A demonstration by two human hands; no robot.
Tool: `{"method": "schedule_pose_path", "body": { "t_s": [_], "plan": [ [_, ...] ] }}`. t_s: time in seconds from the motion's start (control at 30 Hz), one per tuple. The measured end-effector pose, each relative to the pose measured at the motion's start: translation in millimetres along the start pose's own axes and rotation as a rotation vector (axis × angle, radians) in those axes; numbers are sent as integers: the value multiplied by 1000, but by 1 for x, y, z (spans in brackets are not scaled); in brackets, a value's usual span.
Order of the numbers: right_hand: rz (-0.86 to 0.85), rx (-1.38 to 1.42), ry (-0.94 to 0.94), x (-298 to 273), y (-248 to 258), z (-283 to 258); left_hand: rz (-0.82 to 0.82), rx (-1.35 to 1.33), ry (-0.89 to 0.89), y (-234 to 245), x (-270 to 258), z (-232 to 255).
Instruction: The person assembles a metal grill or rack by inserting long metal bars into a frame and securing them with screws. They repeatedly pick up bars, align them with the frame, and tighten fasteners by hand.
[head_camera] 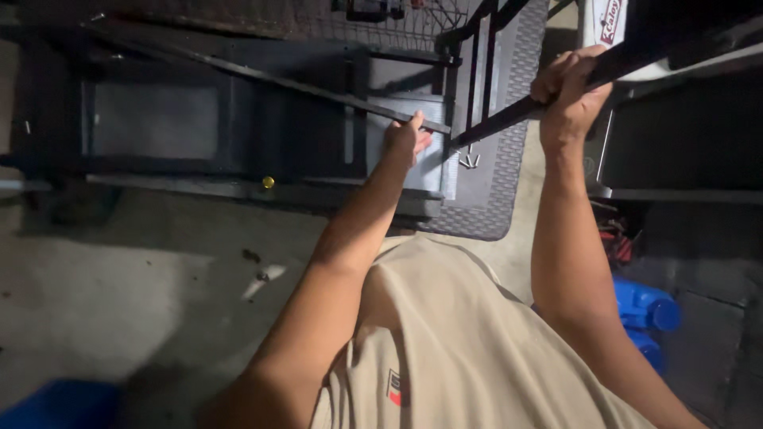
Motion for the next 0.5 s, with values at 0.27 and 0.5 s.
{"method": "schedule_pose_path", "body": {
  "t_s": [0.27,0.5],
  "plan": [
    [-1,33,3,2,-17,-6,-35,175,194,21,3,-5],
    [22,-39,85,2,-28,-13,-189,741,-33,28,-51,50]
  ]
}}
Point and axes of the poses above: each hand's wrist, its own x-axis towards the middle knuckle, its own y-axis out of the back of the hand, z = x × y, the point moved 4 cm from there along x, towards the middle knuckle
